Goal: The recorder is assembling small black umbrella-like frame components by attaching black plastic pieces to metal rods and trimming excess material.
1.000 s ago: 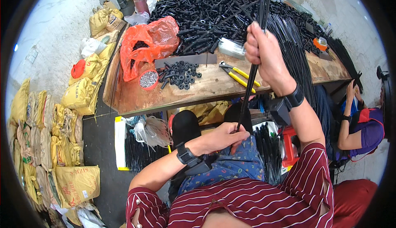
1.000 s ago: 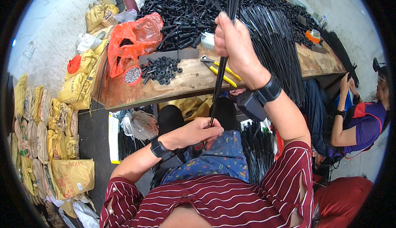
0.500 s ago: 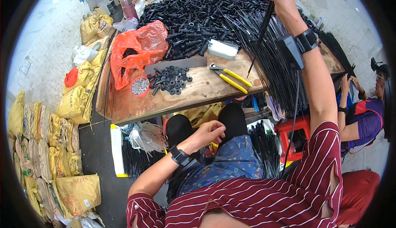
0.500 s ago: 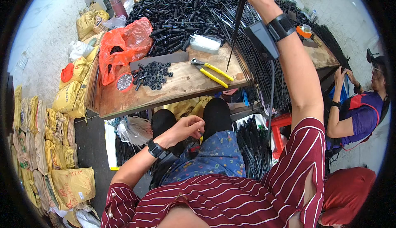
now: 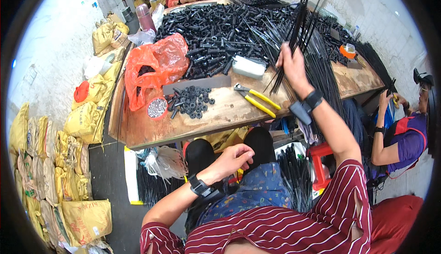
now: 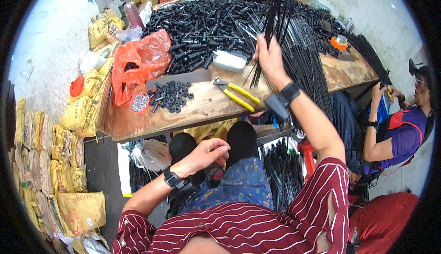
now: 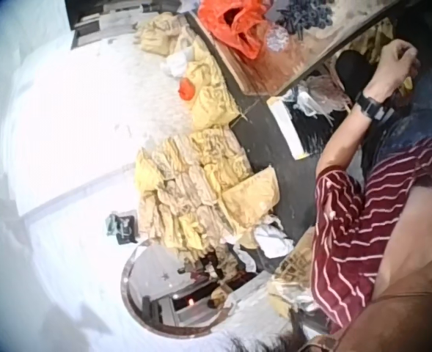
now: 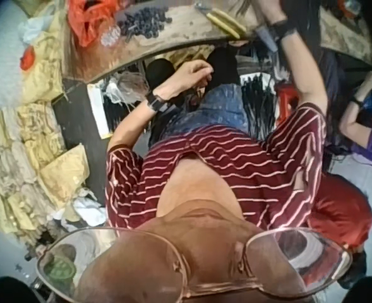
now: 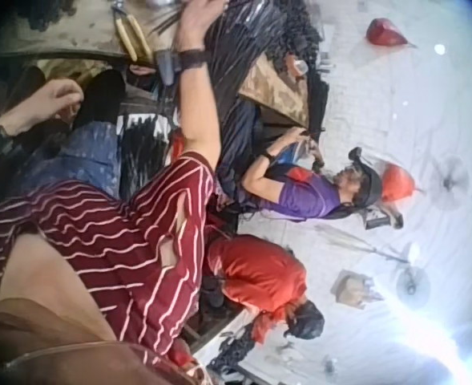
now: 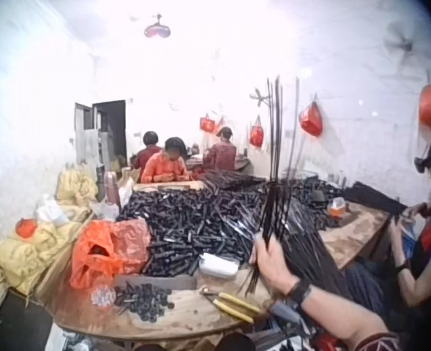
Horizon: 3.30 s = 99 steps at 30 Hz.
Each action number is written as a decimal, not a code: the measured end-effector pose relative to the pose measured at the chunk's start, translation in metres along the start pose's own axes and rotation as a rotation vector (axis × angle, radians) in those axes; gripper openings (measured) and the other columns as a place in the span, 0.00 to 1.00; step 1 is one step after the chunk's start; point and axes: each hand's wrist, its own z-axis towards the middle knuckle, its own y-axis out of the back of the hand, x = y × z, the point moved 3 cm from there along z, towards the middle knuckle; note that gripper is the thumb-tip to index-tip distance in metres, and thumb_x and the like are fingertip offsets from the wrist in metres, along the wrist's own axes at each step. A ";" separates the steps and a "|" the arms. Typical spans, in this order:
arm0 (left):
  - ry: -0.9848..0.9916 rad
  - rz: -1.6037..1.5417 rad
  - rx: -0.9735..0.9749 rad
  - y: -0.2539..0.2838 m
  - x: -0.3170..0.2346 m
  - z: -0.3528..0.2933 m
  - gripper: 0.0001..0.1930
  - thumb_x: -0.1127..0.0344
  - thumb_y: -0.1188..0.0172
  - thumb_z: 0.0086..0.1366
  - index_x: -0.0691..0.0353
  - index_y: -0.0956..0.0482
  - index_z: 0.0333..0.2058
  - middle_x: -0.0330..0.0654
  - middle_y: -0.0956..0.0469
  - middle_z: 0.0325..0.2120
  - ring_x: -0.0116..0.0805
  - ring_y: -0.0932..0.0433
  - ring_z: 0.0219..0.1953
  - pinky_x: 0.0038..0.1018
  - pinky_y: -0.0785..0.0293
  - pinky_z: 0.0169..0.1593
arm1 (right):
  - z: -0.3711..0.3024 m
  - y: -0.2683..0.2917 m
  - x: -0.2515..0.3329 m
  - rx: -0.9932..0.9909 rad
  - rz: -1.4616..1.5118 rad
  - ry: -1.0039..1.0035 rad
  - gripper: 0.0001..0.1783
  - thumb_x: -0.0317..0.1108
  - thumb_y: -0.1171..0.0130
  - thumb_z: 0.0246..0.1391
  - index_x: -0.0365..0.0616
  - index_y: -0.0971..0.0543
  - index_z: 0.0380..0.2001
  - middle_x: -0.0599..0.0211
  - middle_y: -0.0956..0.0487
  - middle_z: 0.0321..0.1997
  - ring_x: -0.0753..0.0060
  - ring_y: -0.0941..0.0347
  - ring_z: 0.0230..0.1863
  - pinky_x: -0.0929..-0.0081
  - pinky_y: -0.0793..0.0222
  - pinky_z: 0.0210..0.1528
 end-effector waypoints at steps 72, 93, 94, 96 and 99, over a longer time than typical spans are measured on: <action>-0.677 -0.373 -0.407 0.052 -0.182 0.000 0.13 0.65 0.63 0.73 0.61 0.35 0.50 0.36 0.30 0.26 0.21 0.37 0.18 0.19 0.41 0.21 | -0.094 -0.047 0.103 0.141 0.371 -0.285 0.09 0.33 0.55 0.65 0.40 0.29 0.40 0.72 0.24 0.28 0.95 0.45 0.17 0.91 0.51 0.18; -0.620 -0.376 -0.639 0.039 -0.182 0.013 0.11 0.65 0.34 0.59 0.60 0.27 0.35 0.29 0.28 0.19 0.12 0.42 0.13 0.14 0.47 0.14 | -0.116 -0.072 0.104 0.263 0.404 -0.355 0.10 0.33 0.55 0.65 0.37 0.28 0.39 0.68 0.22 0.29 0.92 0.39 0.17 0.90 0.45 0.18; -0.605 -0.371 -0.631 0.038 -0.182 0.012 0.10 0.66 0.34 0.59 0.59 0.26 0.34 0.29 0.28 0.19 0.12 0.42 0.12 0.14 0.47 0.14 | -0.117 -0.071 0.104 0.278 0.386 -0.353 0.10 0.33 0.55 0.65 0.37 0.28 0.39 0.68 0.22 0.29 0.92 0.39 0.17 0.90 0.45 0.18; -0.615 -0.360 -0.642 0.039 -0.182 0.012 0.09 0.66 0.34 0.59 0.59 0.26 0.33 0.28 0.28 0.18 0.12 0.42 0.12 0.13 0.47 0.14 | -0.118 -0.071 0.104 0.294 0.369 -0.351 0.10 0.34 0.55 0.65 0.37 0.28 0.39 0.68 0.21 0.29 0.91 0.39 0.17 0.90 0.45 0.17; -0.617 -0.370 -0.647 0.039 -0.181 0.011 0.09 0.67 0.34 0.59 0.58 0.27 0.31 0.28 0.28 0.18 0.12 0.42 0.12 0.13 0.48 0.14 | -0.119 -0.071 0.104 0.310 0.371 -0.361 0.11 0.35 0.56 0.66 0.37 0.28 0.39 0.68 0.21 0.30 0.91 0.39 0.17 0.90 0.45 0.17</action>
